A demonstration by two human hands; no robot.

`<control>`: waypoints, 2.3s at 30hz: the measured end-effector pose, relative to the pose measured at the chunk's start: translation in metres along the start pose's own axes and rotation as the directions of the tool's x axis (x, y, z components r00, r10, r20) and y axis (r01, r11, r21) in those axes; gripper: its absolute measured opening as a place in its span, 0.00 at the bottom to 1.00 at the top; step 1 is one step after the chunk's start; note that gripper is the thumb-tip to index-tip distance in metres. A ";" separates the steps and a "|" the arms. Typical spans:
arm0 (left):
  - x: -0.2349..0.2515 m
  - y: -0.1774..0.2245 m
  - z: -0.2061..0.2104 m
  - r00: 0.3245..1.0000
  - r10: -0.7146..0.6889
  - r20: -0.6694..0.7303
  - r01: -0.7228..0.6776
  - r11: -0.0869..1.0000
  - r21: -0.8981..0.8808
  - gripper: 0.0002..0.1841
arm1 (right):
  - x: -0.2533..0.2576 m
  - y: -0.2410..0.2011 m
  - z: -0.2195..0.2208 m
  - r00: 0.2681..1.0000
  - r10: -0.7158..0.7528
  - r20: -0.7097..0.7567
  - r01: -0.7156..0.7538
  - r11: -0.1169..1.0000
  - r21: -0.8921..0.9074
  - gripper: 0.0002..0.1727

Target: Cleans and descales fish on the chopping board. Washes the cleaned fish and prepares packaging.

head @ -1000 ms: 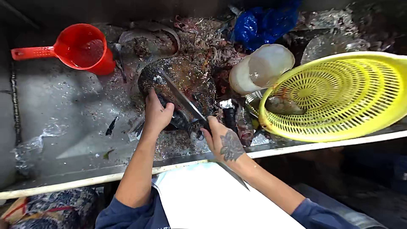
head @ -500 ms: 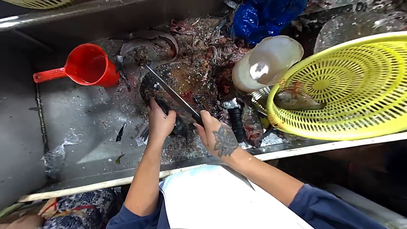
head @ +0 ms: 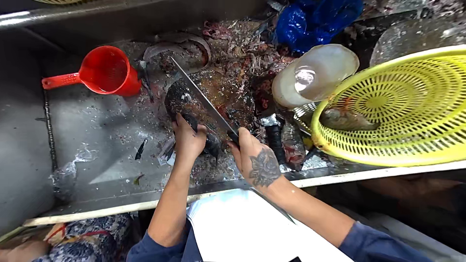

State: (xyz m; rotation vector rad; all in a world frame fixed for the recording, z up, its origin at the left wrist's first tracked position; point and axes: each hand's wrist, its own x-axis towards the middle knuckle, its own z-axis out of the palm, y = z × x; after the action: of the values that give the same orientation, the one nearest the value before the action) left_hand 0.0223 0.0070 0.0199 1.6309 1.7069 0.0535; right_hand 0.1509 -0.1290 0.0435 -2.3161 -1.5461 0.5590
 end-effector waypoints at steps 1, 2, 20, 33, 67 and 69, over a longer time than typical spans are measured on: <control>0.000 0.000 0.000 1.000 0.005 -0.005 -0.005 1.000 -0.011 0.48 | 0.000 0.004 0.003 0.991 0.055 0.121 -0.051 0.998 -0.029 0.22; 0.000 0.003 0.000 1.000 0.005 -0.008 -0.006 1.000 -0.018 0.46 | 0.003 0.008 0.004 0.950 0.123 0.288 -0.110 0.992 -0.061 0.22; 0.011 0.060 0.013 0.992 -0.106 0.065 0.103 0.993 0.049 0.30 | 0.022 0.017 -0.019 0.787 0.184 0.588 -0.253 0.967 0.035 0.22; 0.009 0.056 0.021 0.997 -0.071 -0.026 0.074 0.988 0.134 0.30 | 0.014 0.028 -0.015 0.998 0.056 -0.009 -0.051 0.956 0.290 0.22; 0.013 0.003 0.011 0.799 0.560 0.219 -0.555 0.548 0.626 0.38 | 0.008 0.082 -0.020 0.885 0.157 0.438 -0.285 0.927 0.244 0.23; 0.022 -0.006 0.014 0.783 0.579 0.227 -0.594 0.588 0.550 0.37 | 0.009 0.082 -0.027 0.876 0.156 0.456 -0.280 0.935 0.219 0.24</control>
State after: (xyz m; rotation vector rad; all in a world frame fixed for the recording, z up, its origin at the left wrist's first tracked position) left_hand 0.0273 0.0186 -0.0036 2.6242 1.1196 -0.2110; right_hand 0.2336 -0.1520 0.0284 -2.2545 -1.2601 1.3393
